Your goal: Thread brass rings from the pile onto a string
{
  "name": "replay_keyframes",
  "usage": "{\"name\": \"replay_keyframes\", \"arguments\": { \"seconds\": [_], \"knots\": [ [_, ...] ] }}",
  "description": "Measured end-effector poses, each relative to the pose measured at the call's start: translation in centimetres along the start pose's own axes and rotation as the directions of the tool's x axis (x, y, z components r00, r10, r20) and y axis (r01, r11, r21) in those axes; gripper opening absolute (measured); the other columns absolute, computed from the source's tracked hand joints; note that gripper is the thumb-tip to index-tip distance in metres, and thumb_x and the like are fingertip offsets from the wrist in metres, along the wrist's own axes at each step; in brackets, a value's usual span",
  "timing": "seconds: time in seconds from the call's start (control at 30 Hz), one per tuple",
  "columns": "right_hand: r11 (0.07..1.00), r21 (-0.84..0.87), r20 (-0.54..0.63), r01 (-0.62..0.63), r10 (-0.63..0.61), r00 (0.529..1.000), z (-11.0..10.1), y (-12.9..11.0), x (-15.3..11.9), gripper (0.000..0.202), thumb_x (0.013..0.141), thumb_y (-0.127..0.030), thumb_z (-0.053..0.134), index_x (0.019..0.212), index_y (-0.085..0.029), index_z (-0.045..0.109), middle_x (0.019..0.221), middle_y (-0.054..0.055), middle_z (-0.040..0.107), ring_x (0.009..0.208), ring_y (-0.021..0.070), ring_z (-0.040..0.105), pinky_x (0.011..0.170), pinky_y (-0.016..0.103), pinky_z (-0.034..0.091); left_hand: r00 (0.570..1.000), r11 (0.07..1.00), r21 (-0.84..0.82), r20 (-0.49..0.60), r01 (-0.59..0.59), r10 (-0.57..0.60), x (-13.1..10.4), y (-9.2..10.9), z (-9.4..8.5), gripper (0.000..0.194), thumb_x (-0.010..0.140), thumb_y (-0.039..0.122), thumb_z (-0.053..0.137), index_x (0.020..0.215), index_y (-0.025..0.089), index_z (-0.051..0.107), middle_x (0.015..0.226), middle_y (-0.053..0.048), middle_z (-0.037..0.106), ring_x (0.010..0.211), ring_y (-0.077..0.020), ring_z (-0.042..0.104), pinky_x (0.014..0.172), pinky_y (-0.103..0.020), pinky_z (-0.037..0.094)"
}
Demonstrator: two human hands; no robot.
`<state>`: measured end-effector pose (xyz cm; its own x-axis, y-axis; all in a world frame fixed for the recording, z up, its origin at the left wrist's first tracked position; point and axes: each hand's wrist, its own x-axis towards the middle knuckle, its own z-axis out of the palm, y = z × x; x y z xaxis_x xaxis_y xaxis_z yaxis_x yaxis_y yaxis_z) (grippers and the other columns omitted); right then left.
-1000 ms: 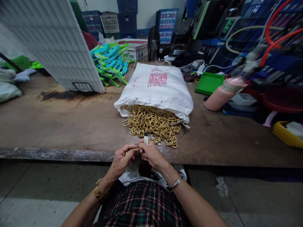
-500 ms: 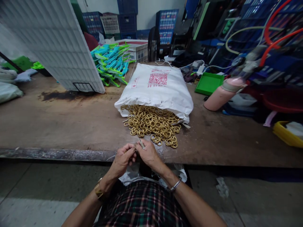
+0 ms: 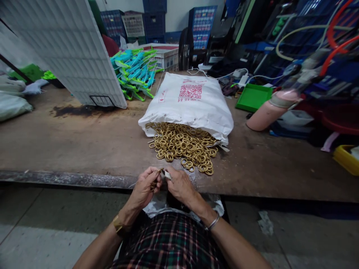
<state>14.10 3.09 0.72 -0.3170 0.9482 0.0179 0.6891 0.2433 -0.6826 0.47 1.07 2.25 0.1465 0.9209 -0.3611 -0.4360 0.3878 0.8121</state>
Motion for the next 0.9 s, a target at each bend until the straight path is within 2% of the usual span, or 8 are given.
{"name": "replay_keyframes", "arguments": {
  "seconds": [0.1, 0.3, 0.73, 0.8, 0.9],
  "knots": [
    [0.993, -0.116, 0.062, 0.032, -0.025, 0.998, 0.4, 0.0, -0.4, 0.022, 0.076, -0.014, 0.038, 0.087, -0.018, 0.057, 0.068, 0.003, 0.062, 0.06, 0.0144, 0.053, 0.056, 0.024, 0.03, 1.0, 1.0, 0.02, -0.015, -0.012, 0.012, 0.1, -0.2, -0.1, 0.029, 0.069, 0.041, 0.063, 0.075, 0.016, 0.05, 0.057, 0.005, 0.05, 0.044, -0.0042, 0.044, 0.039, -0.015, 0.027],
    [0.967, -0.253, 0.053, 0.015, -0.002, 0.999, 0.5, -0.4, -0.3, 0.027, 0.073, -0.011, 0.038, 0.091, -0.017, 0.057, 0.075, 0.005, 0.065, 0.065, 0.0155, 0.055, 0.057, 0.025, 0.03, 0.999, 0.998, 0.051, -0.035, -0.025, 0.027, 0.2, -0.6, -0.3, 0.029, 0.07, 0.042, 0.062, 0.076, 0.016, 0.05, 0.057, 0.005, 0.05, 0.044, -0.0044, 0.044, 0.039, -0.015, 0.028],
    [0.925, -0.375, 0.075, -0.058, 0.092, 0.993, 0.3, -1.1, -0.3, 0.029, 0.073, -0.01, 0.04, 0.096, -0.018, 0.056, 0.08, 0.005, 0.067, 0.068, 0.0164, 0.058, 0.055, 0.026, 0.027, 0.997, 0.993, 0.11, -0.054, -0.048, 0.055, 0.1, -1.2, -0.6, 0.028, 0.073, 0.042, 0.059, 0.075, 0.016, 0.048, 0.056, 0.005, 0.051, 0.045, -0.0048, 0.045, 0.038, -0.015, 0.027],
    [0.909, -0.408, 0.09, -0.081, 0.129, 0.988, 0.1, -0.9, 0.0, 0.028, 0.075, -0.012, 0.04, 0.098, -0.017, 0.056, 0.078, 0.006, 0.066, 0.066, 0.0166, 0.058, 0.054, 0.026, 0.025, 0.998, 0.993, 0.102, -0.016, -0.056, 0.058, -0.5, -0.9, -0.5, 0.027, 0.074, 0.04, 0.059, 0.073, 0.016, 0.048, 0.055, 0.005, 0.05, 0.045, -0.0042, 0.044, 0.039, -0.014, 0.027],
    [0.871, -0.469, 0.047, -0.145, 0.189, 0.981, -0.4, 0.0, 0.8, 0.024, 0.079, -0.016, 0.039, 0.096, -0.017, 0.056, 0.074, 0.007, 0.065, 0.063, 0.0164, 0.057, 0.052, 0.026, 0.023, 0.989, 0.996, 0.06, 0.131, -0.069, 0.061, -1.5, -0.1, 0.1, 0.025, 0.076, 0.037, 0.058, 0.071, 0.016, 0.047, 0.055, 0.004, 0.05, 0.044, -0.0044, 0.044, 0.039, -0.015, 0.028]
  ]
}}
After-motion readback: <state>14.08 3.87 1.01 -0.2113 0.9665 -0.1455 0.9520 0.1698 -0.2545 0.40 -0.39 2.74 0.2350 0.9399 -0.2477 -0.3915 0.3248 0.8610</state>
